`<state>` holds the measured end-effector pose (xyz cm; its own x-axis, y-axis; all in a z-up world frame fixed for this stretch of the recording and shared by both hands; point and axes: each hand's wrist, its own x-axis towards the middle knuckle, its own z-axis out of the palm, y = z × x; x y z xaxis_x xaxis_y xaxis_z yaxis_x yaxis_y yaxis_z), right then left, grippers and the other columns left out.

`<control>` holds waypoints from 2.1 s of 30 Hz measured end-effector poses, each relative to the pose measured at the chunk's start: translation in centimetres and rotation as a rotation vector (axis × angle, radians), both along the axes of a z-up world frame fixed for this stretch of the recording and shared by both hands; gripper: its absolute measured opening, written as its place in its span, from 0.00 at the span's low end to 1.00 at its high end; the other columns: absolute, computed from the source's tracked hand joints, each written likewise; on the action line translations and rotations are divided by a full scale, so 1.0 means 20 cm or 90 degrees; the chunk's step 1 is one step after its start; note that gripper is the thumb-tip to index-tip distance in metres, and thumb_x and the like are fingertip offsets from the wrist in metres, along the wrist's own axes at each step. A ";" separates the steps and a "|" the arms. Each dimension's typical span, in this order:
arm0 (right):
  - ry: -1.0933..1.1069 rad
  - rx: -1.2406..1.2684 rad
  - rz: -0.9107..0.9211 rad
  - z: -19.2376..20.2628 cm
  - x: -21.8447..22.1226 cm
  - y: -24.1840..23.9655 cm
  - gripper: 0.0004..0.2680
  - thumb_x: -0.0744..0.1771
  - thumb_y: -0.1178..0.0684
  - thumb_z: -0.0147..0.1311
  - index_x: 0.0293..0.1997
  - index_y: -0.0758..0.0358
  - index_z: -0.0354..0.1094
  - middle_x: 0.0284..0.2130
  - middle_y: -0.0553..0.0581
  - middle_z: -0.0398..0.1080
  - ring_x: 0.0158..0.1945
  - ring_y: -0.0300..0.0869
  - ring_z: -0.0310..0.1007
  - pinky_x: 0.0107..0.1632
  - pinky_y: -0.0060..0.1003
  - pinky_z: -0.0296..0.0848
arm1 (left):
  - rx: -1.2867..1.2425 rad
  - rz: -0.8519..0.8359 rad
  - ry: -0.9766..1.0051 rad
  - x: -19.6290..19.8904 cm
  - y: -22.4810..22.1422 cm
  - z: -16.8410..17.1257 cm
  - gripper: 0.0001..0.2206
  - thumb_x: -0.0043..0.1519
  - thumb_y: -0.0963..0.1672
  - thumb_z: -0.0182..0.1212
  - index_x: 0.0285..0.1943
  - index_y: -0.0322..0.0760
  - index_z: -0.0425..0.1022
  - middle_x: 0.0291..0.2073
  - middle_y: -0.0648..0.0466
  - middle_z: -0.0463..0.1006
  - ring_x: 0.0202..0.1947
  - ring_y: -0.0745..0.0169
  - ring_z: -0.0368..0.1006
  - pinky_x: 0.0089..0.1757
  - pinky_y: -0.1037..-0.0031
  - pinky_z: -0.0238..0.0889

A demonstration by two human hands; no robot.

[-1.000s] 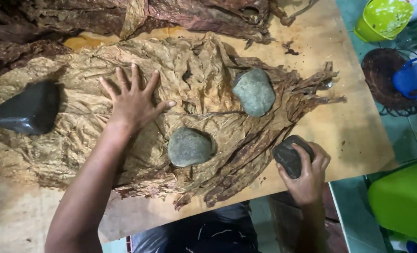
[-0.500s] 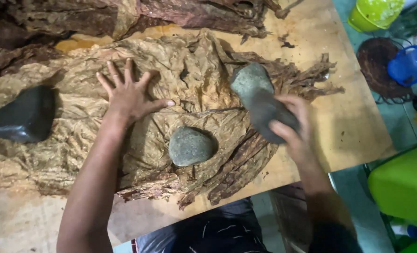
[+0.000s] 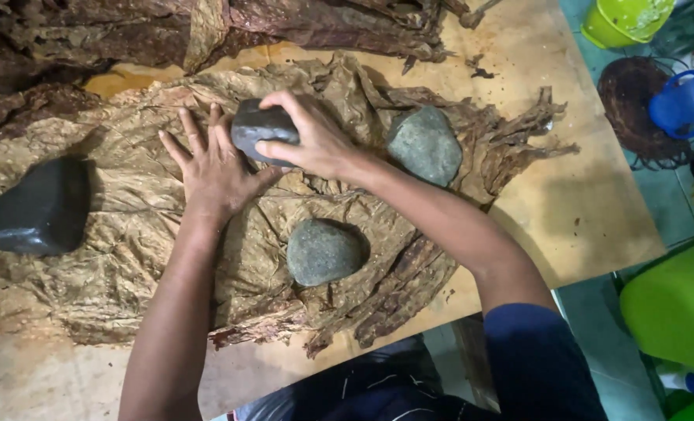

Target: Flattening and smoothing dried tobacco leaves on a wooden surface using stones as weights.

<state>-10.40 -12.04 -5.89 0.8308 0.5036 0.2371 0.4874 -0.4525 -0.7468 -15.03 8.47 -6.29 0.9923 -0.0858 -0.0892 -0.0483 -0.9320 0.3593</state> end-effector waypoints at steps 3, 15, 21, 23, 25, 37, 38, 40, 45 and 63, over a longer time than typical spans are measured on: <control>-0.105 -0.187 -0.046 0.08 0.08 0.07 0.21 0.64 0.37 0.64 0.57 0.48 0.58 0.56 0.60 0.61 0.56 0.50 0.69 0.63 0.64 0.67 | 0.068 -0.054 -0.076 0.06 0.05 -0.17 0.57 0.57 0.75 0.35 0.83 0.34 0.42 0.80 0.37 0.43 0.78 0.26 0.18 0.63 0.26 0.08; -0.047 -0.179 -0.102 -0.11 0.15 0.03 0.29 0.64 0.42 0.71 0.66 0.50 0.50 0.64 0.66 0.51 0.63 0.58 0.64 0.56 0.62 0.82 | -0.084 0.144 -0.334 0.32 0.35 0.10 0.07 0.72 0.38 0.62 0.57 0.29 0.77 0.67 0.24 0.64 0.66 0.07 0.50 0.59 0.19 0.45; 0.010 -0.132 -0.085 -0.14 0.16 0.00 0.34 0.62 0.47 0.71 0.71 0.46 0.46 0.66 0.68 0.47 0.67 0.60 0.59 0.62 0.67 0.76 | -0.099 -0.011 -0.030 0.52 0.45 0.18 0.09 0.72 0.50 0.67 0.47 0.45 0.85 0.39 0.53 0.86 0.45 0.49 0.78 0.63 0.26 0.31; -0.005 -0.144 -0.085 -0.13 0.16 -0.01 0.34 0.62 0.46 0.72 0.71 0.46 0.47 0.65 0.68 0.49 0.67 0.59 0.59 0.63 0.65 0.76 | -0.182 -0.011 -0.035 0.58 0.42 0.19 0.10 0.76 0.45 0.61 0.42 0.38 0.80 0.37 0.49 0.83 0.38 0.53 0.76 0.48 0.42 0.48; -0.017 -0.156 -0.087 -0.12 0.14 0.00 0.33 0.62 0.45 0.72 0.71 0.46 0.48 0.64 0.67 0.50 0.66 0.57 0.59 0.63 0.63 0.76 | -0.265 -0.012 -0.037 0.64 0.41 0.15 0.14 0.79 0.40 0.55 0.37 0.32 0.75 0.34 0.44 0.81 0.32 0.57 0.74 0.32 0.58 0.65; -0.171 -0.300 -0.031 -0.06 0.17 -0.01 0.28 0.68 0.38 0.69 0.73 0.43 0.52 0.72 0.75 0.45 0.73 0.69 0.54 0.67 0.63 0.70 | -0.092 0.058 -0.036 0.81 0.38 -0.04 0.11 0.70 0.44 0.49 0.57 0.32 0.65 0.43 0.15 0.76 0.43 0.03 0.70 0.44 0.30 0.60; -0.178 -0.333 -0.014 -0.03 0.20 -0.04 0.31 0.67 0.30 0.67 0.74 0.45 0.50 0.68 0.72 0.51 0.71 0.67 0.54 0.66 0.63 0.65 | -0.134 0.042 -0.071 0.81 0.38 -0.02 0.17 0.66 0.41 0.55 0.63 0.34 0.66 0.42 0.20 0.78 0.40 0.08 0.71 0.39 0.33 0.61; -0.182 -0.374 -0.010 0.10 0.24 -0.13 0.35 0.66 0.22 0.64 0.75 0.46 0.49 0.64 0.68 0.57 0.69 0.64 0.54 0.65 0.63 0.60 | -0.184 0.012 -0.106 0.86 0.42 -0.12 0.25 0.62 0.39 0.61 0.70 0.36 0.66 0.41 0.26 0.79 0.36 0.13 0.73 0.34 0.37 0.62; -0.196 -0.085 -0.185 0.13 0.46 -0.58 0.16 0.72 0.41 0.54 0.62 0.60 0.69 0.55 0.62 0.72 0.60 0.53 0.71 0.61 0.45 0.67 | -0.125 -0.169 -0.457 0.83 0.36 -0.12 0.17 0.69 0.33 0.62 0.64 0.37 0.82 0.45 0.45 0.82 0.42 0.38 0.78 0.42 0.50 0.67; 0.211 -0.199 -0.343 0.15 0.34 -0.94 0.09 0.76 0.49 0.44 0.41 0.53 0.66 0.22 0.43 0.62 0.18 0.30 0.55 0.22 0.25 0.60 | 0.124 -0.264 0.062 0.47 -0.55 0.26 0.28 0.74 0.54 0.33 0.84 0.51 0.49 0.76 0.41 0.59 0.73 0.31 0.53 0.64 0.29 0.38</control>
